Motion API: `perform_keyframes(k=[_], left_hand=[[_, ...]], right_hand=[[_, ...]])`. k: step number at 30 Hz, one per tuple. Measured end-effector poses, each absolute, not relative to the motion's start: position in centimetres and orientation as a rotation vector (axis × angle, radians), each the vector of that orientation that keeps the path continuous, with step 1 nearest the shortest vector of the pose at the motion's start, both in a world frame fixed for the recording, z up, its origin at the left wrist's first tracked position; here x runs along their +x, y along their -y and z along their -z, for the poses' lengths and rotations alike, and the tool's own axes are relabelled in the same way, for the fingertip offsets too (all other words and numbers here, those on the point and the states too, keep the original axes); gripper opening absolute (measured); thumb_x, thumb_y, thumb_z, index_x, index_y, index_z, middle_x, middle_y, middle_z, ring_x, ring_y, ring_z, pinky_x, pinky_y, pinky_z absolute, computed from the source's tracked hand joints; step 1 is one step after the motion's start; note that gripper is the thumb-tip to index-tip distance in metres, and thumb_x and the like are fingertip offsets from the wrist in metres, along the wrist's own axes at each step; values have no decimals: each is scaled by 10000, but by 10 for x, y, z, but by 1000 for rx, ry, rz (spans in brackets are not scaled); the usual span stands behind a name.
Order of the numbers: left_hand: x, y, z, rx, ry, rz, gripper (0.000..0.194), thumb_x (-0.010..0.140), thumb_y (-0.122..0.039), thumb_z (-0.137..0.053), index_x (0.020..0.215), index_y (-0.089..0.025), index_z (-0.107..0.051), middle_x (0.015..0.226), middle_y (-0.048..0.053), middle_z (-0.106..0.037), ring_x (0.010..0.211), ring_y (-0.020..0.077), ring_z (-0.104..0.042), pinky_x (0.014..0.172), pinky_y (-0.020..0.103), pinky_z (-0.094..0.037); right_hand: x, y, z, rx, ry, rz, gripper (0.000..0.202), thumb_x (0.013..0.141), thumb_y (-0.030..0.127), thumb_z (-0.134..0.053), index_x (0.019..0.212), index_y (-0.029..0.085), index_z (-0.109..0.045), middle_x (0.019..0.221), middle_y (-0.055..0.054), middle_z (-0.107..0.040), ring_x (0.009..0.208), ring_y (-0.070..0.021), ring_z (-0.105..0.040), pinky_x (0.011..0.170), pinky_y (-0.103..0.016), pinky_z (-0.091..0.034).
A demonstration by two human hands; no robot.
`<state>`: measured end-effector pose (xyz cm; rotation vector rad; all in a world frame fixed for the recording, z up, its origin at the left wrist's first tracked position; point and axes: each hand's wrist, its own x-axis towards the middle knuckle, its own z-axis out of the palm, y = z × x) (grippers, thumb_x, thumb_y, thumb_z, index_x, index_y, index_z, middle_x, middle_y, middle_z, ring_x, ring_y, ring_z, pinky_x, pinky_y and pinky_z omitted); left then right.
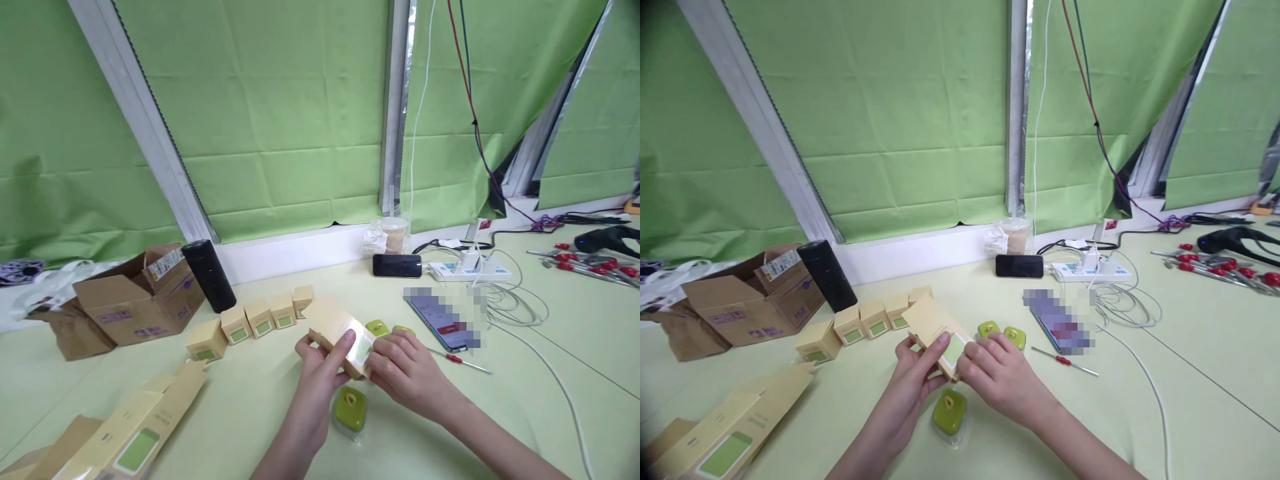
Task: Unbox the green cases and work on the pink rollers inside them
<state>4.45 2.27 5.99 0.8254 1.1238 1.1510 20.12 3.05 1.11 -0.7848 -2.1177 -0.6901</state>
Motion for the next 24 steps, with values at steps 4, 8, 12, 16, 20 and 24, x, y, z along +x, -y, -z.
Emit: perform_keyframes(k=[4,8,12,16,20,24], left_hand=[[46,-22,-64,811,-1109,-1176,464,769,-287,-693,1034,-213,-320,1106,126,-607,966,234,-648,674,304,-564],[40,-28,-59,749,-992,-1155,355,792,-318,-664,968,-190,-384,1089,138,-628,963,249,-648,726,350,-563],[36,-30,-56,738,-989,-1194,368,770,-317,-690,982,-187,-418,1100,128,-636,987,257,-640,765,370,-556],[39,-30,-56,690,-899,-1223,302,789,-265,-667,978,-185,-447,1158,126,-616,1077,259,-599,830,371,-539],[41,-29,-56,689,-789,-1269,277,777,-218,-673,934,-195,-445,1173,115,-613,1116,250,-576,846,346,-530],[39,-35,-50,710,-1015,-1427,395,732,-283,-723,950,-204,-403,1054,101,-646,963,231,-643,709,326,-556]], right_hand=[[203,-29,-9,-772,2114,798,174,863,56,-489,852,213,-561,778,-22,-661,710,-153,-580,715,-333,-457],[200,-26,-14,-752,2145,741,158,848,81,-499,751,204,-523,695,-16,-641,637,-154,-554,601,-310,-404],[194,-22,-20,-742,2208,394,324,803,452,-581,958,171,-534,790,-48,-656,699,-191,-577,626,-336,-413],[194,-22,-19,-860,2092,181,332,848,344,-551,1118,168,-471,846,-56,-650,754,-196,-589,681,-344,-419],[194,-22,-16,-1013,2000,79,421,866,261,-546,1258,198,-405,1005,-89,-617,925,-235,-564,793,-392,-414],[190,-16,-19,-993,1988,-85,301,870,216,-533,1164,224,-470,1038,-84,-569,1025,-247,-510,893,-430,-378]])
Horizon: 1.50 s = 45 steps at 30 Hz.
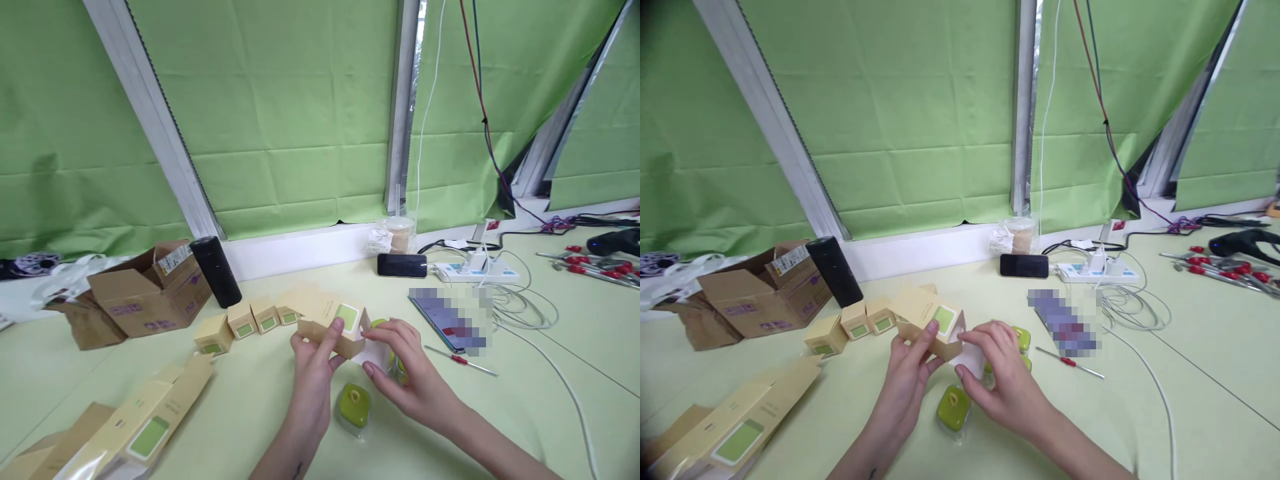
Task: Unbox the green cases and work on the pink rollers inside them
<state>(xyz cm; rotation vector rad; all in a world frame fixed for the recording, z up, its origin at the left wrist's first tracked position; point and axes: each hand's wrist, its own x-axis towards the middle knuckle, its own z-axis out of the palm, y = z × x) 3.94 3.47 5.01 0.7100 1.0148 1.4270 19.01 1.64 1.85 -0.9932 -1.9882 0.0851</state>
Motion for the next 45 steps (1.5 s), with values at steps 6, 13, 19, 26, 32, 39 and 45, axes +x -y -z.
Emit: perform_keyframes(k=[6,13,19,26,32,39,45], left_hand=[[37,-44,-47,816,-1128,-1679,615,615,-204,-802,1009,-248,-332,952,24,-662,868,177,-670,741,290,-541],[38,-43,-41,1131,-1073,-1465,705,540,-248,-833,1030,-242,-325,944,44,-677,882,235,-677,763,350,-535],[35,-40,-48,1046,-959,-1253,715,599,-312,-801,1122,-224,-323,1015,92,-691,893,262,-676,763,386,-530],[30,-41,-57,1020,-968,-1201,552,695,-330,-731,1144,-178,-448,1164,139,-631,1070,283,-597,877,388,-477],[15,-42,-67,941,-1107,-1381,415,759,-317,-650,1107,-183,-468,1188,127,-579,1131,243,-527,924,387,-436],[-7,-28,-107,943,-957,-1536,383,702,-277,-692,1029,-183,-514,1099,89,-611,1002,209,-570,855,357,-453],[-25,-19,-128,941,-936,-1795,325,698,-247,-665,982,-196,-517,1073,61,-600,977,189,-565,817,330,-450]], right_hand=[[183,-9,-17,-924,1964,-475,120,898,247,-496,996,277,-559,1051,-51,-516,1063,-222,-496,911,-391,-402],[182,-23,-20,-853,1241,-1234,381,813,376,-634,1101,280,-405,973,-24,-615,839,-174,-613,694,-287,-484],[186,-22,-32,-757,1029,-1463,429,759,314,-709,1096,242,-454,849,-2,-704,643,-123,-628,609,-232,-463],[194,-41,-33,-889,1172,-1286,469,772,379,-669,1152,243,-429,912,-36,-701,722,-195,-672,635,-300,-518],[226,-118,-28,-1348,1212,-1023,353,939,288,-450,1275,202,-390,1077,-73,-620,881,-167,-647,789,-324,-529],[243,-173,-7,-1734,1466,-730,302,903,295,-550,1172,160,-537,1169,-78,-575,970,-206,-602,807,-410,-516],[200,-186,-23,-1538,1785,-278,316,904,296,-547,1192,170,-527,1209,-83,-554,1009,-217,-586,835,-428,-503]])
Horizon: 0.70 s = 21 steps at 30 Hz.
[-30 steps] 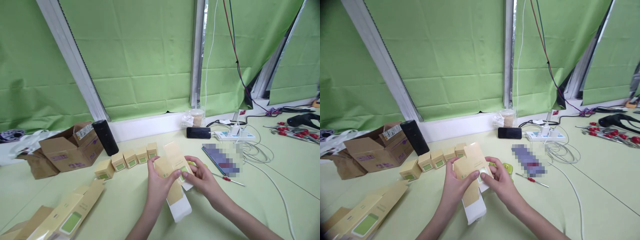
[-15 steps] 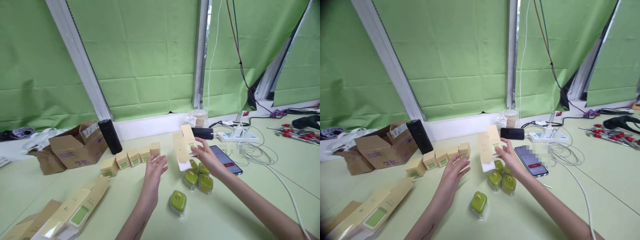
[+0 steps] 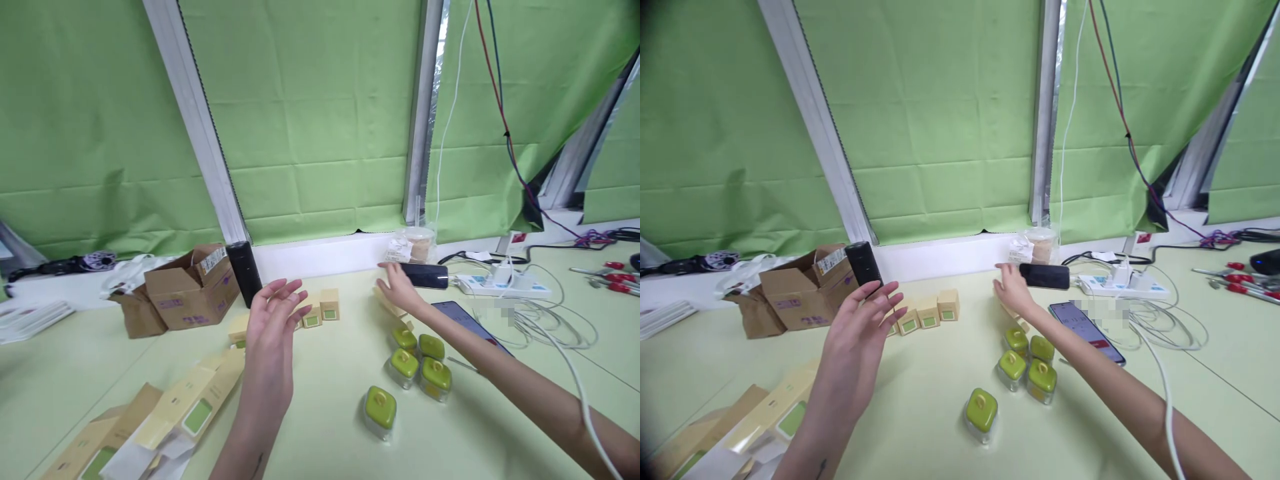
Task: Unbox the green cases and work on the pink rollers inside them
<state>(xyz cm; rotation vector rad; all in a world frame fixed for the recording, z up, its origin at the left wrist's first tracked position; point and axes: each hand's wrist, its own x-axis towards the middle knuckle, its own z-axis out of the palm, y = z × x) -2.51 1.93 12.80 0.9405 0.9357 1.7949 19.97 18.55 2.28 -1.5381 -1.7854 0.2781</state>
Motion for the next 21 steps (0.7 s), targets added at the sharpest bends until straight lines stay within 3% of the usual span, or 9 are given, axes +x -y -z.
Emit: perform_keyframes(k=[8,12,14,16,18,21], left_hand=[[-26,-28,-116,1409,-1115,-1659,271,744,-342,-609,948,-212,-486,1043,57,-574,908,199,-575,764,336,-469],[-31,-38,-98,1849,-1355,-1323,275,809,-351,-539,1042,-229,-460,1141,83,-535,1019,225,-547,880,390,-430],[-33,-44,-87,1945,-1428,-1179,375,802,-343,-547,1135,-214,-430,1237,121,-497,1165,265,-474,960,436,-380],[-33,-49,-76,2010,-1483,-1102,574,753,-326,-605,1245,-162,-360,1339,182,-417,1291,304,-347,1019,480,-316],[-32,-54,-68,2074,-1496,-1063,761,700,-315,-661,1326,-111,-280,1409,229,-328,1347,327,-249,1048,497,-271],[-28,-57,-62,2148,-1366,-941,771,685,-334,-687,1340,-156,-321,1379,197,-409,1275,333,-381,991,465,-350]], right_hand=[[99,-203,-23,-1374,2226,-283,298,906,299,-544,1172,166,-539,1180,-79,-571,980,-206,-598,816,-412,-512],[99,-187,-22,-1350,2252,-340,284,909,298,-539,1160,166,-546,1166,-76,-577,965,-201,-602,807,-408,-515],[111,-170,-25,-1281,2227,-356,306,893,308,-561,1161,161,-542,1159,-81,-578,972,-206,-597,819,-409,-507],[126,-148,-31,-1184,2187,-375,466,806,330,-663,1200,141,-499,1152,-110,-573,1017,-218,-573,868,-380,-487],[141,-122,-36,-1095,2159,-415,504,805,347,-652,1233,166,-457,1168,-98,-568,1046,-209,-563,876,-353,-487],[158,-84,-38,-1024,2124,-472,512,799,371,-645,1246,226,-441,1180,-78,-577,1074,-230,-559,908,-395,-467]])
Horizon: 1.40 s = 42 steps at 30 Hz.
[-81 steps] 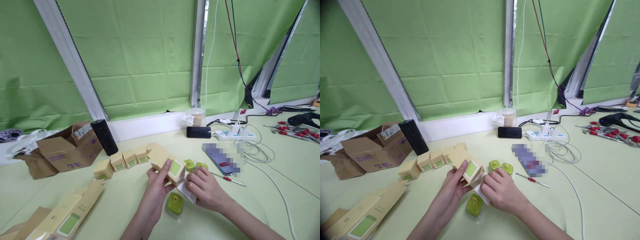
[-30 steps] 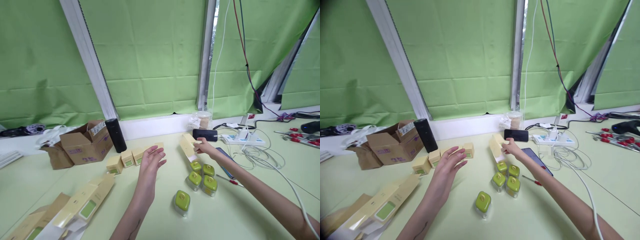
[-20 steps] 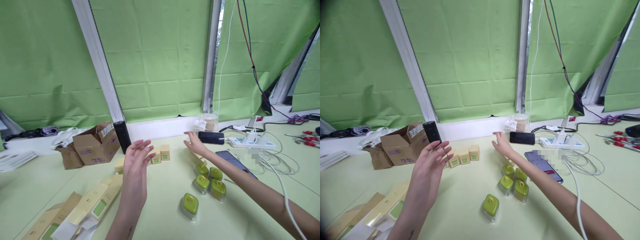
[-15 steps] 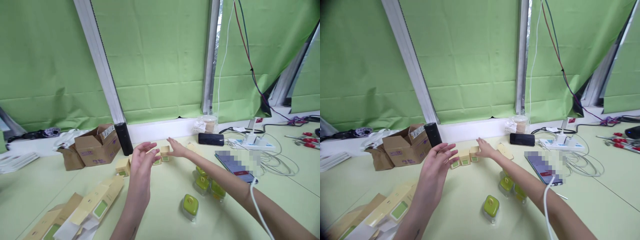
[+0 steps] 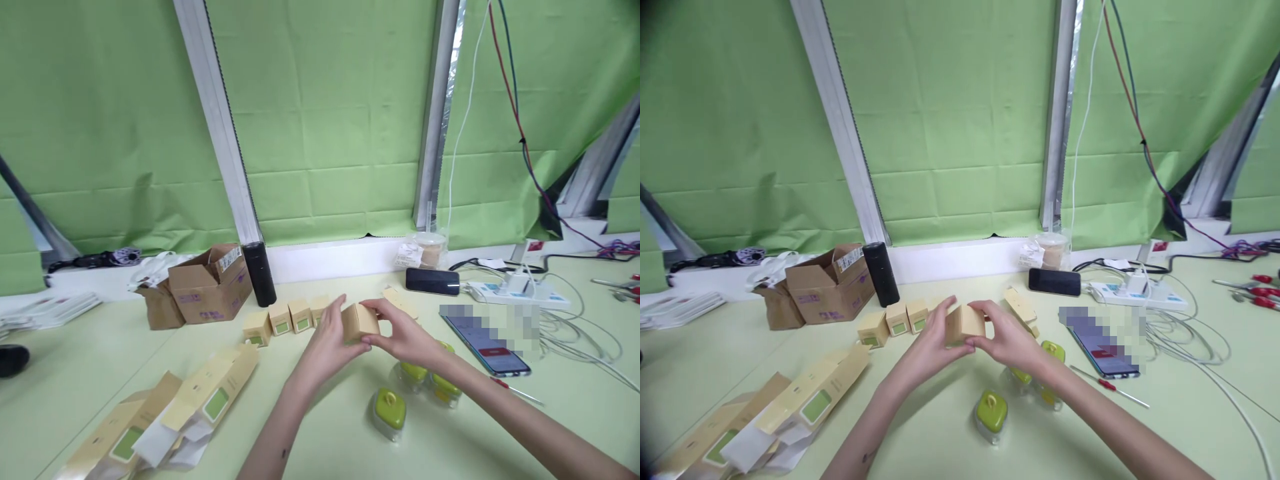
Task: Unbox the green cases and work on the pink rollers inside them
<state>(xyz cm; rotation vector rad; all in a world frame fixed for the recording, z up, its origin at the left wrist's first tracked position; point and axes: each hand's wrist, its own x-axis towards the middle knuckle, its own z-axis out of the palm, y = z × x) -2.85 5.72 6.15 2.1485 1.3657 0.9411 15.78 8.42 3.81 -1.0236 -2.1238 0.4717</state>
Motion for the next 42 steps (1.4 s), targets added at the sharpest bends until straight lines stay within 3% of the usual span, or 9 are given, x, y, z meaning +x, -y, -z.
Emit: perform_keyframes(k=[4,10,14,21,24,29,32,35,42], left_hand=[[-22,-53,-62,2298,-1294,-750,693,692,-312,-691,1315,-253,-392,1189,121,-592,1062,328,-565,846,407,-434],[-17,-50,-64,2627,-1488,-498,524,786,-225,-559,1283,-299,-411,1070,82,-592,950,277,-591,741,345,-454],[-14,-51,-60,2792,-1505,-354,529,749,-99,-511,1229,-303,-421,1029,55,-557,914,241,-577,679,295,-456],[-11,-55,-49,2896,-1452,-420,364,790,-78,-484,1117,-215,-404,998,80,-551,889,253,-567,665,333,-468],[-13,-57,-48,2992,-1386,-516,313,820,-50,-414,1086,-213,-395,1003,82,-562,884,247,-567,693,366,-479],[-7,-55,-39,3192,-1243,-702,336,820,13,-365,1034,-245,-394,1231,102,-472,1151,267,-463,904,456,-434],[1,-52,-33,3168,-1159,-750,342,817,28,-345,1043,-226,-389,1238,131,-469,1163,267,-446,956,486,-391],[1,-53,-32,3089,-1180,-688,358,811,29,-346,1067,-216,-395,1215,132,-491,1128,260,-468,955,481,-381],[-25,-70,-37,2690,-1717,-548,454,731,19,-415,1151,-152,-411,1099,161,-541,941,288,-572,787,440,-447]], right_hand=[[171,-52,-27,-1033,1849,-553,433,768,362,-674,1135,256,-471,1139,-64,-588,1067,-259,-560,904,-422,-453],[180,-34,-19,-980,1772,-578,149,864,346,-553,926,249,-459,954,-40,-604,933,-218,-585,815,-361,-455],[182,-27,-22,-999,1809,-773,168,946,346,-391,1018,254,-511,849,-25,-625,822,-193,-615,735,-328,-476],[183,-25,-19,-1131,2052,-462,289,901,321,-461,1171,285,-556,924,-48,-607,775,-204,-595,697,-347,-466],[184,-30,-15,-1268,1952,-386,310,878,397,-487,1140,277,-601,806,-41,-608,711,-218,-580,648,-355,-454],[184,-40,-5,-1202,1677,-670,346,818,412,-591,1133,267,-580,732,-9,-598,670,-198,-571,621,-327,-464],[184,-39,-5,-1160,1706,-582,186,838,380,-576,966,257,-633,704,-10,-589,640,-189,-550,586,-313,-432],[186,-40,-13,-1104,1746,-448,159,863,363,-542,804,239,-622,707,-27,-584,665,-197,-552,597,-316,-426],[197,-68,-38,-1277,1855,-525,172,872,364,-497,804,230,-579,801,-24,-674,738,-198,-629,665,-311,-470]])
